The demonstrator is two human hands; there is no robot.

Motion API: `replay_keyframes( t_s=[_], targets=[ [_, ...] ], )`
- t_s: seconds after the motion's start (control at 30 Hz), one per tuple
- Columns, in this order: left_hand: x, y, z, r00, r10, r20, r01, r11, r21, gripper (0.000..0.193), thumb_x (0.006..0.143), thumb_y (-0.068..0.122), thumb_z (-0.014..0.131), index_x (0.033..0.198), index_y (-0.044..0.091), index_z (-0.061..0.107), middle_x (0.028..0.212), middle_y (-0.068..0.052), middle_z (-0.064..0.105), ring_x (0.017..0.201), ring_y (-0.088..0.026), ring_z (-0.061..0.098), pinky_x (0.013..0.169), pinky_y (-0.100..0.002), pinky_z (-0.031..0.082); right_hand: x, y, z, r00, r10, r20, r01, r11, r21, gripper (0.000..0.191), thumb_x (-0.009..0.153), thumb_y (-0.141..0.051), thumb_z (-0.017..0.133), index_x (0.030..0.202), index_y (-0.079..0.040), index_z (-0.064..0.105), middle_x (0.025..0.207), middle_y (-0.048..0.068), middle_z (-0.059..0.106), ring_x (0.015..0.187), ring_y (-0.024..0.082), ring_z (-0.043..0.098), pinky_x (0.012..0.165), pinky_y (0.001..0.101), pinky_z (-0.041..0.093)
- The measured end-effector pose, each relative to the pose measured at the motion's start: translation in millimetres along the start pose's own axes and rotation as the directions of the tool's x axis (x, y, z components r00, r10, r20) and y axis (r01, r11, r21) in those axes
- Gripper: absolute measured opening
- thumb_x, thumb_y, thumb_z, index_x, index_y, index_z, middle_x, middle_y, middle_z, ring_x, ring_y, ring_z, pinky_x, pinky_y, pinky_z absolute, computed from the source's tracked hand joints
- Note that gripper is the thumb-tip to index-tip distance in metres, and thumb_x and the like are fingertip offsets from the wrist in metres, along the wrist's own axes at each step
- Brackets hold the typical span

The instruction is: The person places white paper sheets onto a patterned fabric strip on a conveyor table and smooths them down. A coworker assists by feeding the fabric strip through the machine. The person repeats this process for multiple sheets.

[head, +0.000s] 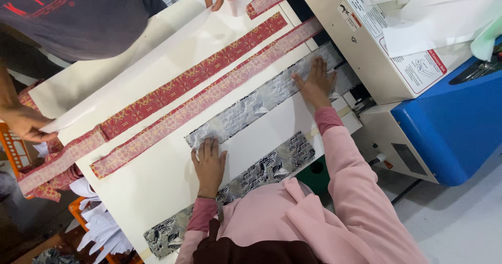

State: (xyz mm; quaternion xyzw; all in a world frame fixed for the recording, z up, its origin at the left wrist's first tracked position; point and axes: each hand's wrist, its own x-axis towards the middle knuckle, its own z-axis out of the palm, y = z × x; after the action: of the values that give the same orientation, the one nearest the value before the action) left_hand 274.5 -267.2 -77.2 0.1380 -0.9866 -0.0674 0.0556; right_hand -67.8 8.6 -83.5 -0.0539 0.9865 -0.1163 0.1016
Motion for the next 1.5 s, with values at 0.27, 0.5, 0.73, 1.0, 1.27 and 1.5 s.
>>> replay_keyframes(
  t_s=[0.27, 0.5, 0.73, 1.0, 1.27, 1.5],
  targets=[
    [18, 18, 2, 0.999, 0.030, 0.019, -0.030, 0.999, -0.011, 0.059, 0.095, 0.041, 0.063, 0.145, 0.010, 0.054, 0.144, -0.009, 0.054, 0.132, -0.026, 0.049, 0.116, -0.053, 0.028, 12, 10, -15, 0.999, 0.037, -0.010, -0.037, 0.999, 0.025, 0.109, 0.091, -0.079, 0.043, 0.164, -0.003, 0.013, 0.172, 0.014, 0.014, 0.160, 0.026, 0.008, 0.124, 0.0635, -0.002],
    [23, 27, 6, 0.999, 0.034, 0.031, -0.034, 0.999, 0.012, 0.060, 0.094, 0.038, 0.064, 0.146, 0.010, 0.053, 0.143, -0.007, 0.054, 0.132, -0.025, 0.048, 0.117, -0.050, 0.027, 6, 12, -6, 0.985, -0.056, -0.163, 0.065, 0.997, 0.048, 0.105, 0.096, -0.075, 0.046, 0.161, 0.002, 0.017, 0.170, 0.021, 0.018, 0.159, 0.030, 0.012, 0.121, 0.0651, -0.001],
    [27, 36, 5, 0.999, 0.048, 0.023, -0.048, 0.998, -0.029, 0.061, 0.093, 0.038, 0.066, 0.145, 0.008, 0.053, 0.144, -0.009, 0.053, 0.133, -0.027, 0.046, 0.116, -0.052, 0.027, -76, 20, 18, 0.937, -0.238, -0.256, 0.262, 0.963, 0.064, 0.087, 0.102, -0.051, 0.063, 0.162, 0.001, 0.028, 0.165, 0.022, 0.035, 0.155, 0.039, 0.026, 0.116, 0.0702, 0.010],
    [7, 36, -8, 0.999, 0.035, -0.036, -0.040, 0.987, -0.154, 0.047, 0.093, 0.029, 0.071, 0.134, 0.009, 0.060, 0.132, -0.010, 0.059, 0.125, -0.027, 0.054, 0.110, -0.048, 0.034, -156, 45, 2, 0.846, -0.521, -0.115, 0.533, 0.832, 0.152, 0.035, 0.088, -0.021, 0.076, 0.122, -0.015, 0.067, 0.131, 0.010, 0.064, 0.113, 0.036, 0.061, 0.097, 0.0449, 0.050],
    [-49, 51, -17, 0.952, 0.204, 0.229, -0.082, 0.889, -0.451, 0.023, 0.081, 0.033, 0.078, 0.089, 0.014, 0.068, 0.088, -0.001, 0.068, 0.093, -0.024, 0.061, 0.086, -0.043, 0.040, -195, 20, -24, 0.803, -0.583, 0.127, 0.564, 0.811, 0.156, 0.058, 0.073, -0.018, 0.083, 0.127, -0.020, 0.065, 0.134, 0.009, 0.057, 0.124, 0.034, 0.053, 0.104, 0.0507, 0.041],
    [-47, 46, -13, 0.920, 0.393, 0.009, -0.375, 0.884, -0.279, 0.022, 0.090, 0.030, 0.075, 0.081, 0.011, 0.068, 0.081, -0.003, 0.065, 0.086, -0.023, 0.058, 0.083, -0.040, 0.042, -213, -16, -20, 0.703, -0.698, 0.137, 0.702, 0.712, 0.019, 0.060, 0.074, -0.027, 0.083, 0.131, -0.023, 0.063, 0.146, 0.012, 0.050, 0.137, 0.035, 0.043, 0.117, 0.0606, 0.024]
  ],
)
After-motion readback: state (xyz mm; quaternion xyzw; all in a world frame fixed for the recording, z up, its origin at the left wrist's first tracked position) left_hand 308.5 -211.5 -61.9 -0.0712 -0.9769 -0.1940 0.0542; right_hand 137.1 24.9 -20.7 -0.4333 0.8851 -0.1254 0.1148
